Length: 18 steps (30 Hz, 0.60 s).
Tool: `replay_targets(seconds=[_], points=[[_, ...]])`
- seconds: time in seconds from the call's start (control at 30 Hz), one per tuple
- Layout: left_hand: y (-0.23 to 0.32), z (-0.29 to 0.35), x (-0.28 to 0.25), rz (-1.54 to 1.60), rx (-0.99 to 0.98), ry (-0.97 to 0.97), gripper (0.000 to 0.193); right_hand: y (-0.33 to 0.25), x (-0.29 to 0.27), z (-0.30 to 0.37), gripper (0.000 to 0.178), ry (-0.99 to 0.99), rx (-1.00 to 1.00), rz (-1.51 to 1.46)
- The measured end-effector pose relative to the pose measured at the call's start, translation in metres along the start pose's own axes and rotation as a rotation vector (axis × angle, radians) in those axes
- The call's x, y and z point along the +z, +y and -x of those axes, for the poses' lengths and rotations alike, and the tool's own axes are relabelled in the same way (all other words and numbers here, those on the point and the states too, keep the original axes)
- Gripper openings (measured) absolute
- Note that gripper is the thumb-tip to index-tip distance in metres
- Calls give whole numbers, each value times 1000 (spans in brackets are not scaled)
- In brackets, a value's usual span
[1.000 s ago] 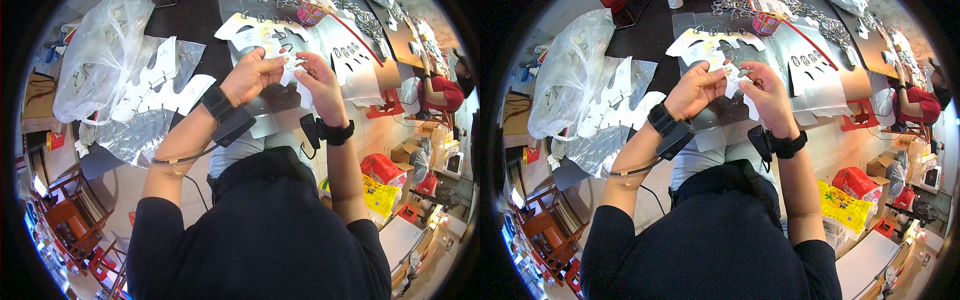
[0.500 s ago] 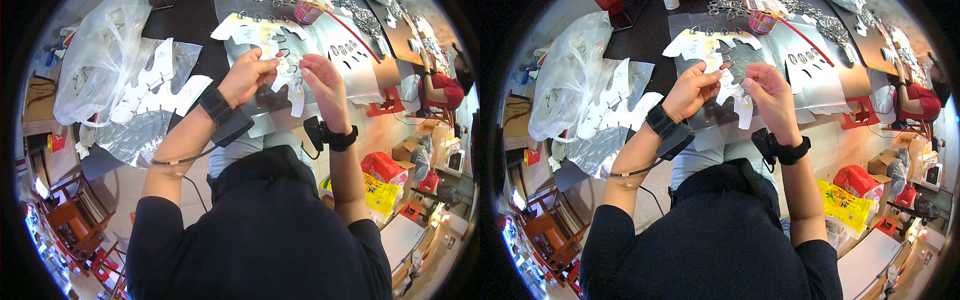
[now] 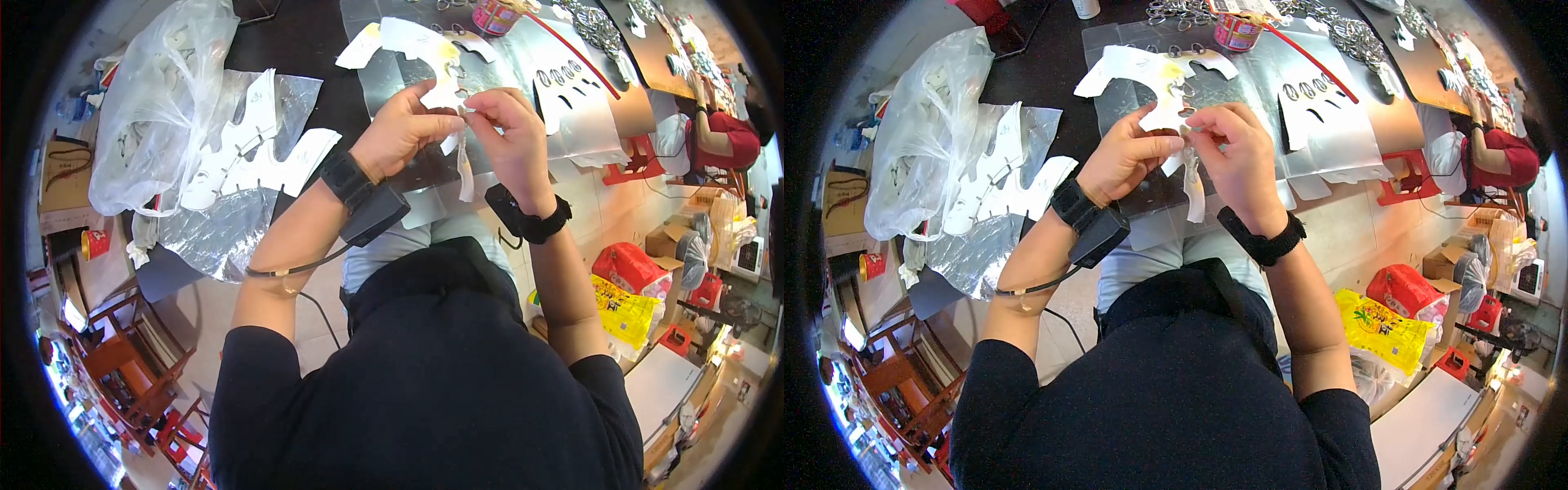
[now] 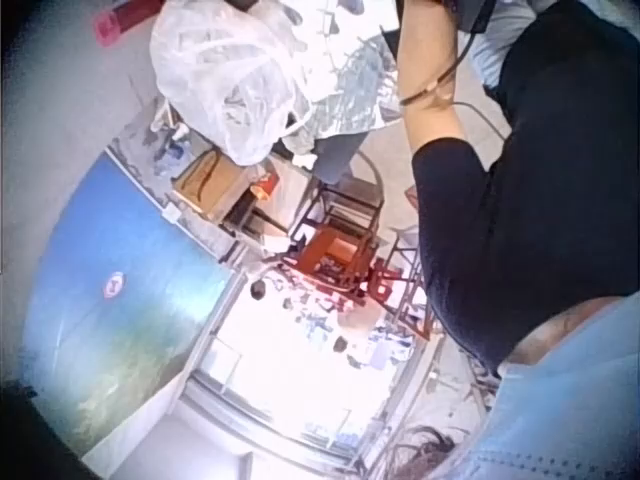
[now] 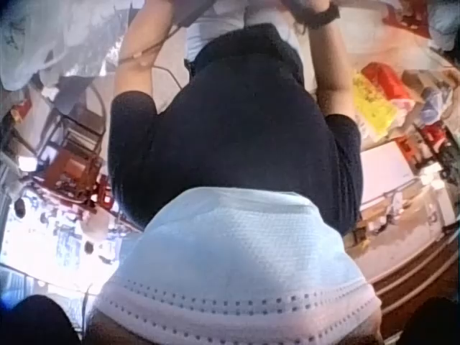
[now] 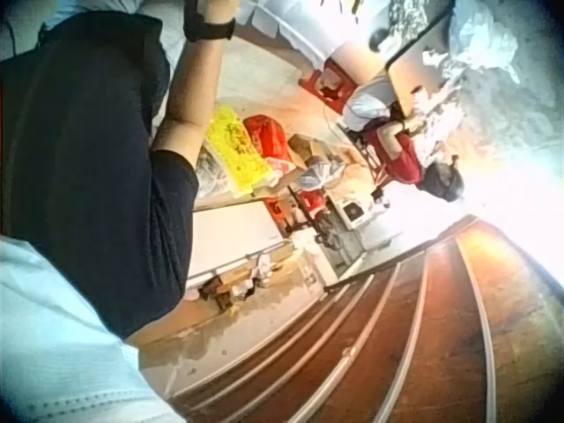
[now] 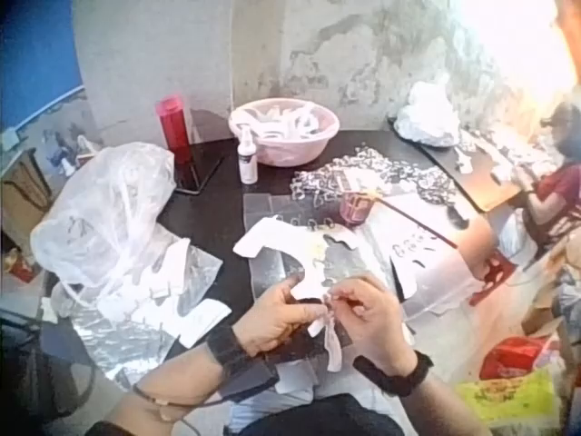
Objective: Insert metal rings into pre-cut white leather shoe upper components.
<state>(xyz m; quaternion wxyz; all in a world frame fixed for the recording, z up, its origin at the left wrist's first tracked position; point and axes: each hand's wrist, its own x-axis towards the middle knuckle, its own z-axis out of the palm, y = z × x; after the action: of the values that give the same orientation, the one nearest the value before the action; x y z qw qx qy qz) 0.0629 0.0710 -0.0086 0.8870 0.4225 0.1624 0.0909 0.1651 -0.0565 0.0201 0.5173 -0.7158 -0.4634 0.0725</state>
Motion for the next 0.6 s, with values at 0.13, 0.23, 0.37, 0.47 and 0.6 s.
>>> replay_targets(seconds=[0.13,0.23,0.37,0.47,0.6], points=[[2,-1,3,131,30,-35,53,1,-1,-2,14,1,-62,23],[0,-2,1,128,25,18,46,-3,-5,-4,12,-35,-84,80],[7,-1,1,161,-45,-58,34,-7,-8,-7,11,-61,-152,224],[1,-2,-2,82,33,-126,34,-9,-11,-10,11,-91,-181,303],[-3,-2,0,25,84,-159,36,-8,-15,-12,12,-137,-215,308]])
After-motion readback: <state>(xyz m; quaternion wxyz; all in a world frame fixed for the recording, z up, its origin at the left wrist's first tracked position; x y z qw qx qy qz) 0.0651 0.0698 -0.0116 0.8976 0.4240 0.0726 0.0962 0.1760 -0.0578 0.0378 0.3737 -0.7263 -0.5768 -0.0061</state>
